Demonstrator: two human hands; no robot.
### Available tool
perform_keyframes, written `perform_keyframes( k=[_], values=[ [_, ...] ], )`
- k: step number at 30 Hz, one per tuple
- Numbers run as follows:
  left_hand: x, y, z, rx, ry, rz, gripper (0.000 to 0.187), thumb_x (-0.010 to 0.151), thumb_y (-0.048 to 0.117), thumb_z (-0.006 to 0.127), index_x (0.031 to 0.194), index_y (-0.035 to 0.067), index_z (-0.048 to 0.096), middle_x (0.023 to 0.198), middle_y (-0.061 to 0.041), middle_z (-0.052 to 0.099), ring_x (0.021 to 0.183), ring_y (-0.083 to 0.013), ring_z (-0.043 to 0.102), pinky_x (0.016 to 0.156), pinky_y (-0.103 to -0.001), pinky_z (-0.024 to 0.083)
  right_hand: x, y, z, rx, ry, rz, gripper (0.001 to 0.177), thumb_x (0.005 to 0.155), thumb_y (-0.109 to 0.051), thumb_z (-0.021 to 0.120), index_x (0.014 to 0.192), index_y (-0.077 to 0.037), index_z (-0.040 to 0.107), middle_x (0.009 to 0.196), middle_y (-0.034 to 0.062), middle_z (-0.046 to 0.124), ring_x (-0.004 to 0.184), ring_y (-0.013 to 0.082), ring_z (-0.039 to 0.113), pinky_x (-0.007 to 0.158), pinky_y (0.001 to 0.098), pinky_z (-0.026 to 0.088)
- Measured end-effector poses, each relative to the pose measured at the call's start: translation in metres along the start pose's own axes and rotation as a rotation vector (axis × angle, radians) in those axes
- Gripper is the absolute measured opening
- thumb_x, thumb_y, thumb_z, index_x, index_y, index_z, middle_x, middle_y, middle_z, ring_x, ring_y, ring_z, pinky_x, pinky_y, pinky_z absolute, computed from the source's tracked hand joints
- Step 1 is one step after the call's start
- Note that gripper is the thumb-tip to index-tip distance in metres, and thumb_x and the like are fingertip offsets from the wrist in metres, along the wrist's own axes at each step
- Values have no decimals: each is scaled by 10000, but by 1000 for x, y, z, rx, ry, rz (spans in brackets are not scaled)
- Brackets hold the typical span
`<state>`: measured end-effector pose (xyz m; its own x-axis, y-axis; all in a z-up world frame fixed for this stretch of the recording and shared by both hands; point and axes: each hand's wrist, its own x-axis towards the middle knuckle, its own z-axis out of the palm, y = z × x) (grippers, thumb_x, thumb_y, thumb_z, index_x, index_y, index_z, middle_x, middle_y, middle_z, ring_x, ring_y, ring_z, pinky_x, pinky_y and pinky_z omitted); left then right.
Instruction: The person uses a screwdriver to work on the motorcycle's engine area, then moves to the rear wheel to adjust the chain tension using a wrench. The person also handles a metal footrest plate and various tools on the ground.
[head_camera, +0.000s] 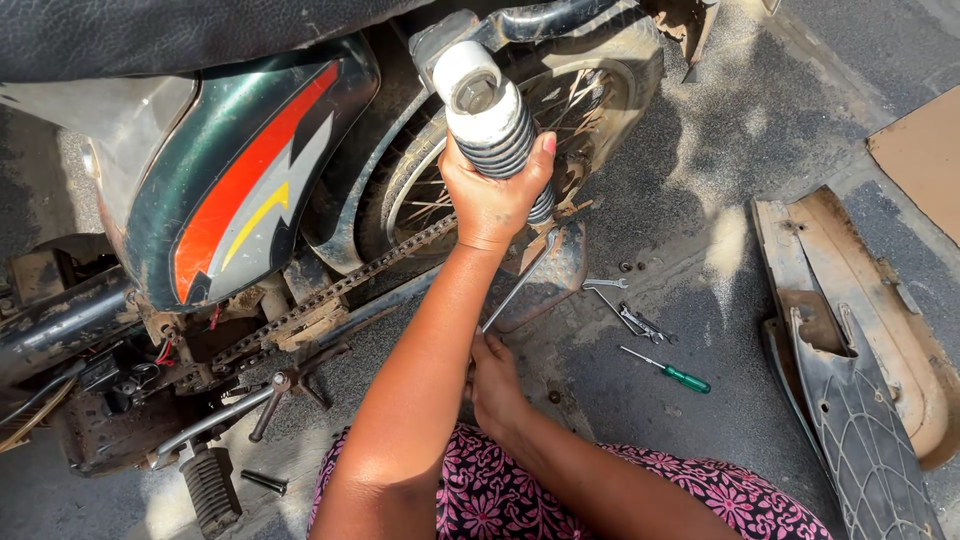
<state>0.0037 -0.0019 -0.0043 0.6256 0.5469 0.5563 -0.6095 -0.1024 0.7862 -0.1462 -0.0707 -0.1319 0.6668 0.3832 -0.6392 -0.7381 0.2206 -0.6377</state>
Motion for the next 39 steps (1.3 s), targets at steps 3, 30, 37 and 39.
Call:
perform_keyframes(
  k=[3,30,37,39],
  values=[
    [1,3,1,40,13,7,449,800,116,903,1129,16,615,1001,-42,740,883,-112,719,845,-276,605,16,16,-11,-52,34,-22,292,1093,-343,450,1094,-99,610,753,-16,613,530,74,503,472,259,398],
    [1,17,-3,-2,-21,6,549,816,177,905,1264,6,638,1058,-61,764,949,-92,717,941,-279,591,7,-59,-169,-416,350,-233,367,1036,-354,543,1057,-43,736,599,20,505,453,138,430,426,333,411],
    [2,12,-2,32,-11,52,588,816,214,916,1282,19,616,1119,-47,761,975,-111,749,958,-284,605,-28,-157,-234,-1523,658,-368,328,1011,-364,590,1278,-223,718,894,43,805,772,206,725,760,392,561],
    [1,7,-2,16,-2,53,580,808,212,917,1266,19,619,1119,-50,757,976,-120,746,963,-291,600,-22,-176,-258,-1752,558,-556,325,1002,-395,595,1236,-258,774,1069,73,768,912,324,741,806,445,585]
  ],
)
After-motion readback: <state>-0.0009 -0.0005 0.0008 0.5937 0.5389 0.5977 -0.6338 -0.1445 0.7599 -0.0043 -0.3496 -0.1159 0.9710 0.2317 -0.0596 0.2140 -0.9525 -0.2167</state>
